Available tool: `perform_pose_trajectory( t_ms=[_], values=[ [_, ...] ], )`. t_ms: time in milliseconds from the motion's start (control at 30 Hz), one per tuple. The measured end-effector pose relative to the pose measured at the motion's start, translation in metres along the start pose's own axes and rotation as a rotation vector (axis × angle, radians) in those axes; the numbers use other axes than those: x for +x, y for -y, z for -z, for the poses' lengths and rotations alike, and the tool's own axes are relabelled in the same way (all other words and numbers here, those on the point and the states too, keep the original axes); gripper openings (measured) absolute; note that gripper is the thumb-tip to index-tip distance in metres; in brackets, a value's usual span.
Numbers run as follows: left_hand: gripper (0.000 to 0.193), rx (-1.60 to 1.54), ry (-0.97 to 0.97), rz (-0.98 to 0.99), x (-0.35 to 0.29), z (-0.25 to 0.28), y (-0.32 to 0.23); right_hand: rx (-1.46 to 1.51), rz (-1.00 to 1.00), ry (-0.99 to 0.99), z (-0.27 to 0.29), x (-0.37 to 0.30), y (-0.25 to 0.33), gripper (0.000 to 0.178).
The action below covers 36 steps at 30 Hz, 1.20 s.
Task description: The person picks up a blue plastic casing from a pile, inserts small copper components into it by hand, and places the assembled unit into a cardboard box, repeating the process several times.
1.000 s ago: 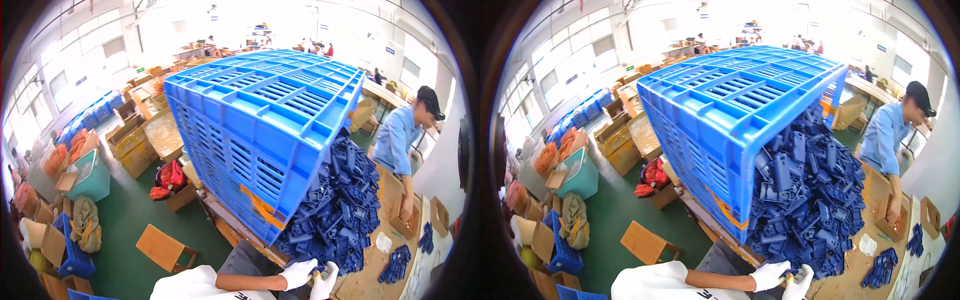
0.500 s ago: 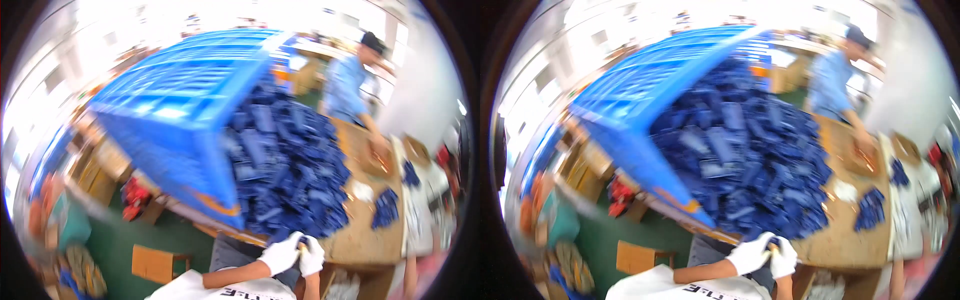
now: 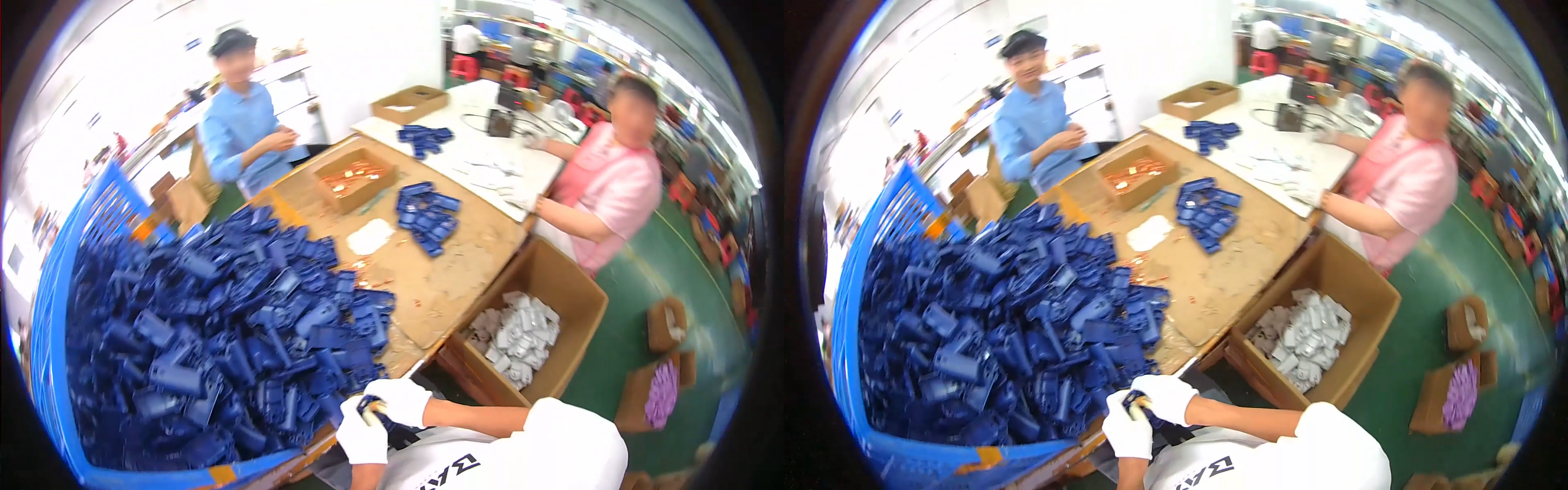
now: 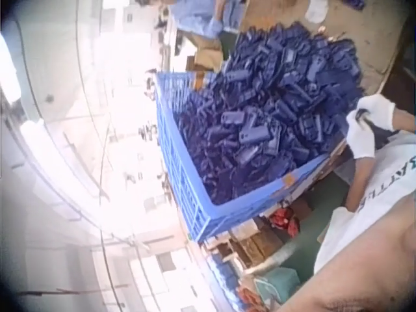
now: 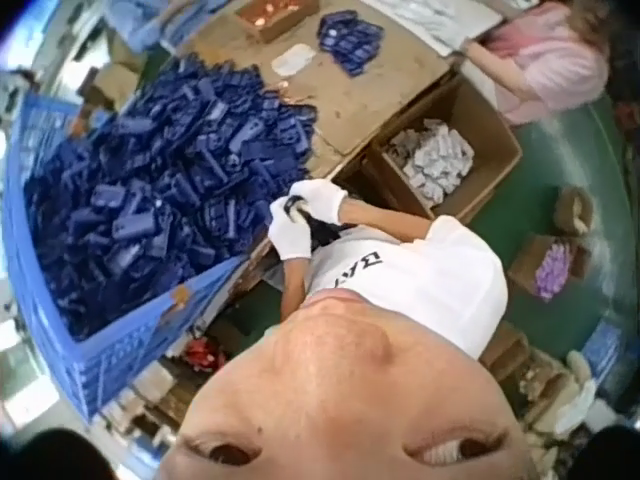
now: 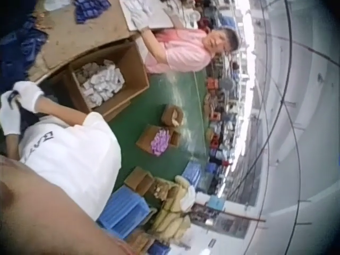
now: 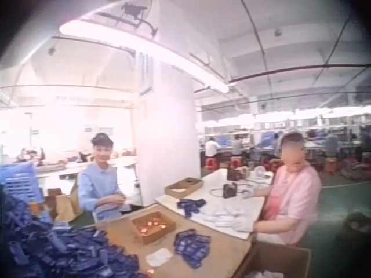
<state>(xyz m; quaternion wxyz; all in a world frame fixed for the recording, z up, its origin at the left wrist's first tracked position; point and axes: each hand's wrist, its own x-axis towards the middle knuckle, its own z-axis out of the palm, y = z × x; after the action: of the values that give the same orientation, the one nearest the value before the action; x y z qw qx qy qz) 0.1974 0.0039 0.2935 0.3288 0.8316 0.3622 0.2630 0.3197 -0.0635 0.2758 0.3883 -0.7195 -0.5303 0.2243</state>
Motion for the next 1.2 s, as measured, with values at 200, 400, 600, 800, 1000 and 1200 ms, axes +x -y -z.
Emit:
perform_pose_trajectory(
  t_ms=[200, 400, 600, 800, 1000, 1200],
  values=[
    [0.015, 0.004, 0.008, 0.069, 0.009, 0.006, -0.006, 0.101, -0.068, 0.126, 0.015, -0.005, 0.013, 0.035],
    [0.013, -0.148, -0.039, 0.062, 0.007, -0.004, -0.001, 0.016, -0.056, 0.004, 0.011, -0.017, 0.025, 0.042],
    [0.01, -0.416, -0.189, 0.186, 0.026, 0.008, 0.016, -0.186, 0.171, -0.131, -0.021, 0.002, 0.039, 0.045],
    [0.026, -0.261, -0.113, 0.217, 0.023, 0.034, 0.015, -0.434, 0.322, -0.304, -0.024, 0.005, 0.044, 0.044],
    [0.029, -0.338, -0.178, 0.299, 0.016, 0.042, 0.021, -0.365, 0.3, -0.143, -0.027, 0.005, 0.066, 0.049],
    [0.018, -0.436, -0.335, 0.336, -0.014, 0.039, 0.024, -0.243, 0.39, -0.009, -0.034, -0.004, 0.068, 0.042]
  ],
)
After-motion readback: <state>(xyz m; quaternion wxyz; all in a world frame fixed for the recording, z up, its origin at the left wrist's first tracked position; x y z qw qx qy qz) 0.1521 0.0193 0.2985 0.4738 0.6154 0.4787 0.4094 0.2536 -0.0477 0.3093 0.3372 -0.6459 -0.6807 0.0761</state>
